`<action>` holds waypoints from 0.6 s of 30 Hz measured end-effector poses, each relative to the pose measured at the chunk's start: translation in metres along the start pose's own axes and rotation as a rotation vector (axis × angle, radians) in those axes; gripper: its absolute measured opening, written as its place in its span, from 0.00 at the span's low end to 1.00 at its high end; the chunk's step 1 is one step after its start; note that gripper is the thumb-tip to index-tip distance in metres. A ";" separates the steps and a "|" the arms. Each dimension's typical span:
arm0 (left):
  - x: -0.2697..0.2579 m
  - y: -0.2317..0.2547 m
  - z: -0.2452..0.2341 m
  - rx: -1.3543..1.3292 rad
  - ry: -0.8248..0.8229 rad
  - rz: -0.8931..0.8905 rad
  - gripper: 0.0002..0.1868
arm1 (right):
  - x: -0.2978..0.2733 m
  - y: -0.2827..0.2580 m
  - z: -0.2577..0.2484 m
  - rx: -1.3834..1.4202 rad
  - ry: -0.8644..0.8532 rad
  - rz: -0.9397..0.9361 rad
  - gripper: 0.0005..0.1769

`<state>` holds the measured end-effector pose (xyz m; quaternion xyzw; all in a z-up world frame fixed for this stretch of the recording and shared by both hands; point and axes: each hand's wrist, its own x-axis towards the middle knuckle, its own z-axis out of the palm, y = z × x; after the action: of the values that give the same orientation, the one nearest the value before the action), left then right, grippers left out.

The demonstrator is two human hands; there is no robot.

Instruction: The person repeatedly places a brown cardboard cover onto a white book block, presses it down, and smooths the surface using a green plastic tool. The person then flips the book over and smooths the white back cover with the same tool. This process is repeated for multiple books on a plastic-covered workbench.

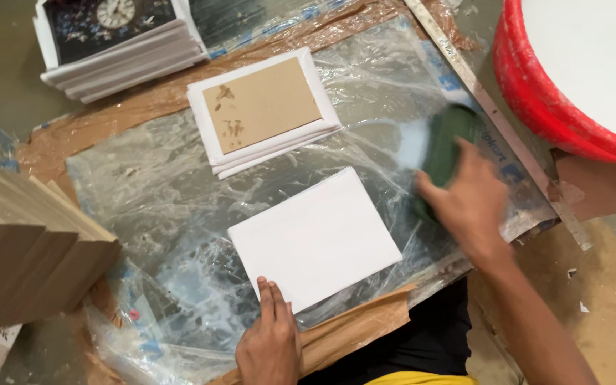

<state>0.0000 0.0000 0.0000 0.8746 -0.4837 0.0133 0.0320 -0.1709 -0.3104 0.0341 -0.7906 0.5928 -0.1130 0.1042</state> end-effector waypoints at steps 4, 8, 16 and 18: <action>0.002 0.004 -0.012 0.042 -0.127 -0.112 0.25 | 0.046 -0.062 0.017 0.018 -0.045 -0.229 0.45; 0.010 0.000 -0.031 0.005 -0.230 -0.212 0.26 | 0.016 -0.036 -0.010 -0.152 -0.049 -0.549 0.44; 0.005 -0.007 -0.039 -0.170 -0.139 -0.230 0.23 | 0.001 -0.007 -0.043 -0.455 -0.061 -0.283 0.48; 0.006 -0.008 -0.038 -0.208 -0.138 -0.249 0.23 | -0.023 -0.040 -0.020 -0.375 -0.156 -0.349 0.50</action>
<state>0.0100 0.0013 0.0381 0.9186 -0.3712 -0.1009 0.0902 -0.1466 -0.2776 0.0638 -0.8927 0.4482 0.0435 -0.0197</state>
